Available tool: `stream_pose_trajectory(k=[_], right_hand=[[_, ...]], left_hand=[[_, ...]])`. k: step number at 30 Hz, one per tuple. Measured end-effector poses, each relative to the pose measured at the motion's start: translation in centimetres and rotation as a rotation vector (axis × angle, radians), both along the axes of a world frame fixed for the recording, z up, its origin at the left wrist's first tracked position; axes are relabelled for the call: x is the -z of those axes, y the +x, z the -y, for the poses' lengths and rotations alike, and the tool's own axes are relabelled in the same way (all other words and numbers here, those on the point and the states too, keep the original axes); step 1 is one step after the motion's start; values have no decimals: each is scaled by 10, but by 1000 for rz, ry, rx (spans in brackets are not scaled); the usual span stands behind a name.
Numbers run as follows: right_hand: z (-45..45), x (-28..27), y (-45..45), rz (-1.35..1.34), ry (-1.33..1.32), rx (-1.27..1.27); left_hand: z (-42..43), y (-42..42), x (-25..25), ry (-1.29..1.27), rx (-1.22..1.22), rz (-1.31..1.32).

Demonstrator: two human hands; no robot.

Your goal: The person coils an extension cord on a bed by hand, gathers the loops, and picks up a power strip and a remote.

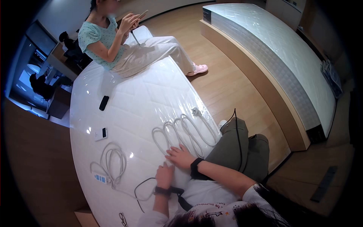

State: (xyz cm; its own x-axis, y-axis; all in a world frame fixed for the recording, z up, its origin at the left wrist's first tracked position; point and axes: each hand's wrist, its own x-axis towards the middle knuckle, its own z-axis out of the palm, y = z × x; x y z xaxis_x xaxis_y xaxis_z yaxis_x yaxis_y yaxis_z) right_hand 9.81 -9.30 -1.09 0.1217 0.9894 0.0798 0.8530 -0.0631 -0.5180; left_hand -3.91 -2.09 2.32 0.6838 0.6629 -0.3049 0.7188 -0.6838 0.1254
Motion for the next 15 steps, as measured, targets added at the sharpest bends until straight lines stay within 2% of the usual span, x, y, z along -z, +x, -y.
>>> stream_pose_trajectory(k=[2, 5, 8, 11, 14, 15], right_hand=[[-1, 3, -2, 34, -11, 11], [-1, 6, -4, 69, -11, 6], [-1, 6, -4, 61, -16, 6], [0, 4, -5, 52, -22, 6], [-1, 3, -3, 42, -28, 4], [0, 3, -3, 36, -27, 3]], left_hand=[[-8, -14, -6, 106, -75, -46], [-32, -31, -24, -175, -291, -242], [-49, -58, -9, -289, -422, -242], [-50, -63, -5, -161, -471, -181], [-51, -73, 28, -65, -505, -169], [-49, -71, 25, -107, -513, -170]])
